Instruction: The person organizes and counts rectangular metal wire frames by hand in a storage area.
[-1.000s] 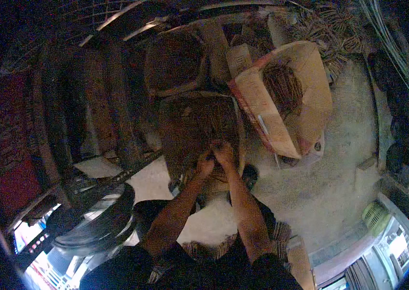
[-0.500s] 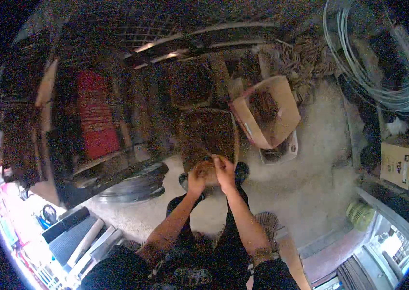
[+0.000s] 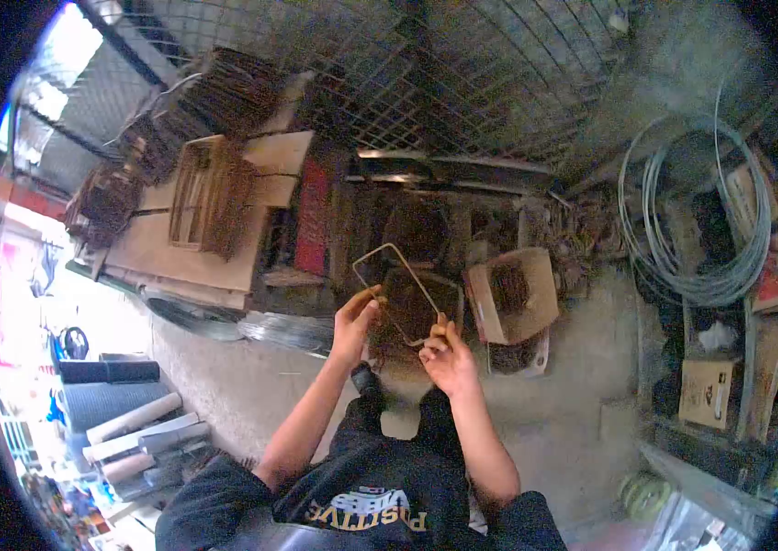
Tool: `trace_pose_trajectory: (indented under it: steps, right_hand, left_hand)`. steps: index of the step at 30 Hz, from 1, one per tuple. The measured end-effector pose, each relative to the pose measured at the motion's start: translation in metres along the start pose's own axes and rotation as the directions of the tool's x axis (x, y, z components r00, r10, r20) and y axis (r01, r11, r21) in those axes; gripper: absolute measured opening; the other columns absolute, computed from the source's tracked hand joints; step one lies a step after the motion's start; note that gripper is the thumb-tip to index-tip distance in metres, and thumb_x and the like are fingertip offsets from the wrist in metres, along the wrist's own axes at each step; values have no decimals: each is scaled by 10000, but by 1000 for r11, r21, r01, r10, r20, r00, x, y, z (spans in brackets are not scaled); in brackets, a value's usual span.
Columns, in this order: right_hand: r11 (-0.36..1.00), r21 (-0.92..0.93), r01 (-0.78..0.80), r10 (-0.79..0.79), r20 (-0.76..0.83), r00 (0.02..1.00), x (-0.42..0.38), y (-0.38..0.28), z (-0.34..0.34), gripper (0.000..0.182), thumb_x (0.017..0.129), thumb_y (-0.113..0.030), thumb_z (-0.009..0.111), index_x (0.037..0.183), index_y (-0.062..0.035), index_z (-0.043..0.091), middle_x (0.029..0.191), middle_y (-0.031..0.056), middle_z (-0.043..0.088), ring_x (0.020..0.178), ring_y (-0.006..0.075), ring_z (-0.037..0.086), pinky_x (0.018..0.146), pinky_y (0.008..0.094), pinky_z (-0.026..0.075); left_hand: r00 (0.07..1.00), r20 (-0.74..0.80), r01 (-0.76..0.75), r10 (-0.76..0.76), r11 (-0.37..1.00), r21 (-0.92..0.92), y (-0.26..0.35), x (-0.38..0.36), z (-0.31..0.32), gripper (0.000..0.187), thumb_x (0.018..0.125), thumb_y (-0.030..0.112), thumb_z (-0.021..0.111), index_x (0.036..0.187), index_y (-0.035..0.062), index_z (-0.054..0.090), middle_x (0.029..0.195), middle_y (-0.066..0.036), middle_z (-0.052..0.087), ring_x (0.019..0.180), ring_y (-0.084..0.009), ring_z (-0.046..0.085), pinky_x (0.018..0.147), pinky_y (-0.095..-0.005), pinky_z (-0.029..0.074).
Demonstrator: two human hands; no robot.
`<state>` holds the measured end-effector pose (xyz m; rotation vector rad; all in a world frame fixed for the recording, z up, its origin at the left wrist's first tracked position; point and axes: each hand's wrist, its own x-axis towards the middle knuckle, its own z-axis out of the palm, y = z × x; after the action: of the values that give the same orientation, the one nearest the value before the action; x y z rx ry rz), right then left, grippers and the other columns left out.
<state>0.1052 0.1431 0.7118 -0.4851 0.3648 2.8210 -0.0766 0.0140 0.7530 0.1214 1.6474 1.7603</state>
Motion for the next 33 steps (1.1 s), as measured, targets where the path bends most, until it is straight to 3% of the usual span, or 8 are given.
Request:
trace_pose_trajectory:
  steps: [9, 12, 15, 16, 21, 23, 25, 33]
  right_hand:
    - [869, -490, 69, -76, 6, 997, 16, 62, 82, 302, 1086, -228, 603, 1313, -38, 663, 1077, 24, 669, 860, 151, 608, 728, 305, 474]
    - [406, -861, 305, -196, 244, 950, 31, 99, 104, 271, 1083, -195, 605, 1271, -17, 684, 1152, 42, 682, 919, 133, 640, 772, 311, 514]
    - [266, -925, 273, -166, 235, 958, 45, 148, 145, 266, 1080, -186, 607, 1271, -17, 683, 1139, 38, 696, 907, 129, 645, 771, 302, 523]
    - [293, -928, 231, -152, 193, 969, 55, 160, 151, 265, 1070, -173, 616, 1269, -10, 681, 1128, 51, 707, 897, 136, 646, 770, 300, 529]
    - [407, -824, 394, -135, 372, 918, 102, 214, 208, 312, 1061, -146, 545, 1307, -11, 681, 1095, 74, 716, 840, 134, 635, 714, 276, 515]
    - [340, -826, 449, -190, 408, 893, 124, 220, 231, 307, 1047, -134, 587, 1318, -29, 686, 1090, 66, 724, 834, 108, 623, 707, 247, 498]
    - [106, -828, 551, -234, 518, 823, 147, 229, 253, 325, 1021, -117, 652, 1338, -55, 685, 1075, 57, 736, 831, 83, 613, 695, 227, 483]
    - [-265, -834, 483, -339, 550, 764, 197, 260, 322, 339, 1017, -158, 695, 1336, -43, 687, 1109, 40, 752, 897, 87, 659, 796, 264, 539]
  left_hand:
    - [912, -46, -402, 408, 911, 96, 114, -58, -47, 194, 980, 53, 724, 1150, -25, 772, 1033, -37, 735, 885, -99, 640, 798, -248, 490]
    - [811, 68, -579, 581, 782, 231, 158, -73, -84, 171, 923, -33, 722, 1086, -39, 773, 971, -62, 726, 909, -120, 647, 832, -252, 494]
    - [612, 276, -779, 741, 504, 373, 194, -82, -134, 204, 874, -53, 739, 1065, -3, 787, 944, -68, 730, 857, -163, 655, 801, -287, 501]
    - [546, 335, -819, 768, 405, 407, 209, -85, -148, 253, 829, 23, 792, 1066, 104, 823, 911, -27, 721, 818, -223, 636, 811, -348, 477]
    - [399, 563, -884, 724, 141, 446, 256, -83, -221, 316, 789, 45, 783, 1071, 179, 831, 1035, 15, 755, 937, -192, 624, 931, -370, 438]
    - [199, 689, -901, 697, -147, 408, 279, -74, -241, 384, 756, 67, 773, 1110, 205, 823, 1134, 43, 757, 971, -190, 620, 960, -386, 443]
    - [179, 707, -901, 684, -175, 397, 295, -66, -258, 415, 707, 54, 763, 1088, 205, 828, 1228, 58, 752, 997, -214, 622, 951, -387, 435]
    - [100, 740, -809, 665, -379, 450, 336, -11, -299, 394, 769, 68, 737, 1116, 240, 807, 1261, 69, 743, 1018, -194, 637, 981, -385, 436]
